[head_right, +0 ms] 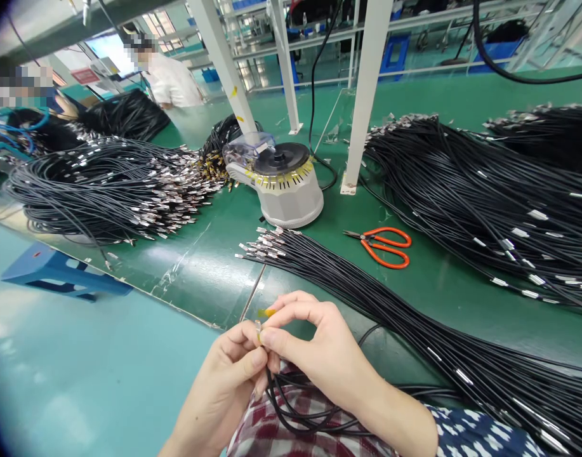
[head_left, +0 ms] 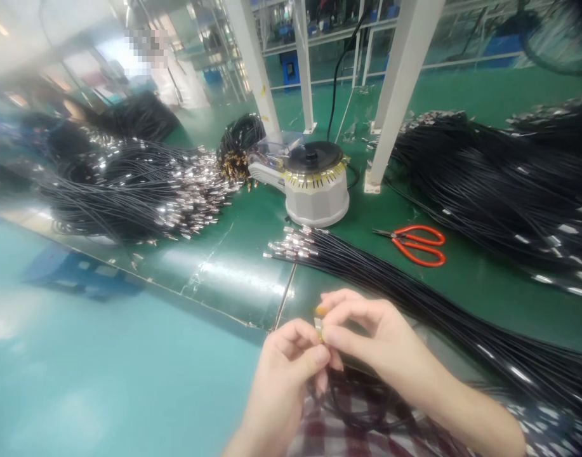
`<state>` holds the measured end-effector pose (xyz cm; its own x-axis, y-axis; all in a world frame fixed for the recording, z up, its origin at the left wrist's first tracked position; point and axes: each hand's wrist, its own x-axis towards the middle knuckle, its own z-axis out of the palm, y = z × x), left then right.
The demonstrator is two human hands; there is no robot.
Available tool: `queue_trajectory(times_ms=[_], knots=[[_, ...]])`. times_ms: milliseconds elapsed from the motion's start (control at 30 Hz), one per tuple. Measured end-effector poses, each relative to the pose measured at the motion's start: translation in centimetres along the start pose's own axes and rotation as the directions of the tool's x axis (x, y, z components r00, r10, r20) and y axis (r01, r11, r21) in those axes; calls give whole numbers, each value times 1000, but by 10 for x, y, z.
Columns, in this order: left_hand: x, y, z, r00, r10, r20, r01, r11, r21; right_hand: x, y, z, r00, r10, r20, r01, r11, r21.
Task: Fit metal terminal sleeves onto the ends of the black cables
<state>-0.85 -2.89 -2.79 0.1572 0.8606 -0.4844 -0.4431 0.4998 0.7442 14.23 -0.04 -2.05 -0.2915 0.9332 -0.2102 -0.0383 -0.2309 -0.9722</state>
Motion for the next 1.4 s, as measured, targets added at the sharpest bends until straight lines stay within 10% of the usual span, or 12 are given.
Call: queue_trajectory(times_ms=[467, 700, 800, 900, 1000, 1100, 1300, 1400], knots=[[6, -2, -5, 994, 37, 103, -44, 996, 73, 11, -9, -2, 993, 37, 116, -40, 999, 24], [16, -4, -12, 984, -25, 175, 42, 995, -93, 16, 2, -11, 981, -176, -84, 148, 952, -269], [15, -5, -14, 984, -32, 177, 55, 991, -125, 22, 4, -28, 928, -358, -101, 234, 773, -590], [13, -6, -14, 990, -30, 139, 43, 995, -95, 32, 7, -42, 863, -505, 17, 231, 363, -903], [12, -9, -15, 999, -5, 48, 4, 1000, 12, 43, 12, -48, 835, -528, 153, 204, 38, -978], [8, -11, -24, 994, 100, -49, -89, 977, 195, 50, 17, -49, 813, -525, 252, 237, -98, -967], [-3, -2, -59, 922, 337, -189, -96, 673, 733, 46, 13, -56, 765, -601, 232, 308, 24, -951], [-3, 13, -58, 945, 289, -153, -91, 681, 726, 34, 9, -55, 754, -634, 169, 323, 135, -937]])
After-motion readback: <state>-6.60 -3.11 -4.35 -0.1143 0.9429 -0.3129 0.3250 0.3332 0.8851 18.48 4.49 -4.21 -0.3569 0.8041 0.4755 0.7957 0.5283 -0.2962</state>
